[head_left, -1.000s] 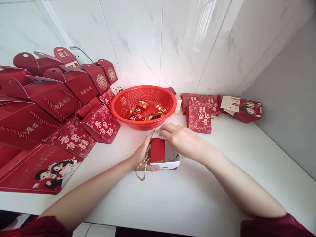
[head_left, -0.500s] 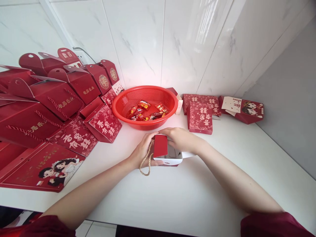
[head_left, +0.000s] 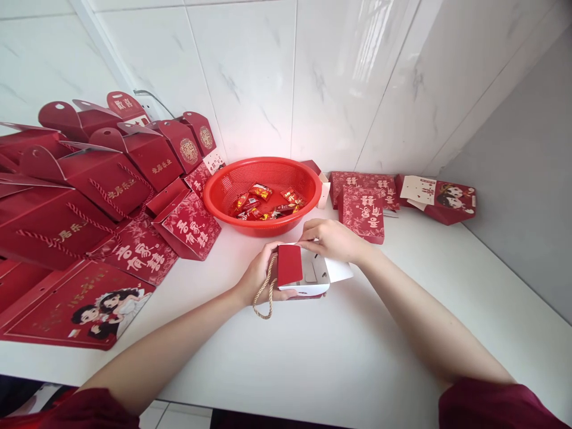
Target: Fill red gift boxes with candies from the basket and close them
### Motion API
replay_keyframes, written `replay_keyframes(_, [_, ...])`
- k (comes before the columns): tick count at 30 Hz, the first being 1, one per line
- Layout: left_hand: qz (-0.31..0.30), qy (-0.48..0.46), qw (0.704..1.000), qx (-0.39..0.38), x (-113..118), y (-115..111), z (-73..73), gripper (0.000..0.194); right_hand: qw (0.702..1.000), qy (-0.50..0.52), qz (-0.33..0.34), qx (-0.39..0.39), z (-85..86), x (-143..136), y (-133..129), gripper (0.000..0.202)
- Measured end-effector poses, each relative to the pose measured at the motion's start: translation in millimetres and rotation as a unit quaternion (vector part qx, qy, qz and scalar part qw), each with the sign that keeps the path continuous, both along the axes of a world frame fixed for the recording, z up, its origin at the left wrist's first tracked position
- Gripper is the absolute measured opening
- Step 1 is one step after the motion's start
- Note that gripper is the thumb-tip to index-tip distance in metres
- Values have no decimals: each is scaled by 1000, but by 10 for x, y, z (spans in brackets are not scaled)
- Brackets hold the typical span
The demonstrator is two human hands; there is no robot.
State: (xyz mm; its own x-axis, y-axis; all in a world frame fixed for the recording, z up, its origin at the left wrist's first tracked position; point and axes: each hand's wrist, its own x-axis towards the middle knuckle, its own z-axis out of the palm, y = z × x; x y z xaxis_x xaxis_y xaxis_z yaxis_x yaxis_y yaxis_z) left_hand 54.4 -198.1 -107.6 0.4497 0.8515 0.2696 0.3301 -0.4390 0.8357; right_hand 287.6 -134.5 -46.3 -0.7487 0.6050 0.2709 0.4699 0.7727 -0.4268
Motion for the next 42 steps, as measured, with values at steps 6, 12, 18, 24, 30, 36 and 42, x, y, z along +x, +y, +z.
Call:
replay_keyframes(6, [2, -17, 1000, -20, 14, 16, 0, 87, 994, -65, 7, 84, 50, 1, 13, 37])
replay_keyframes(12, [-13, -46, 999, -1, -8, 80, -33, 91, 980, -85, -95, 150, 98, 8, -25, 39])
replay_keyframes(18, [-18, -55, 998, 5, -59, 139, -61, 93, 997, -21, 8, 73, 242, -40, -200, 24])
replay_keyframes(24, [-18, -57, 997, 40, -32, 133, -13, 77, 994, 21, 107, -15, 300, -130, -399, 50])
replay_keyframes(30, [-47, -53, 997, -4, -1, 88, 32, 65, 996, -60, 69, -10, 274, -178, -475, 63])
replay_keyframes(36, [-77, -80, 994, 0, 6, 147, -19, 82, 999, -24, 31, -10, 248, -178, -442, 61])
replay_keyframes(42, [-107, -57, 992, -42, -5, 160, -24, 63, 997, 20, 73, 18, 180, -160, -325, 62])
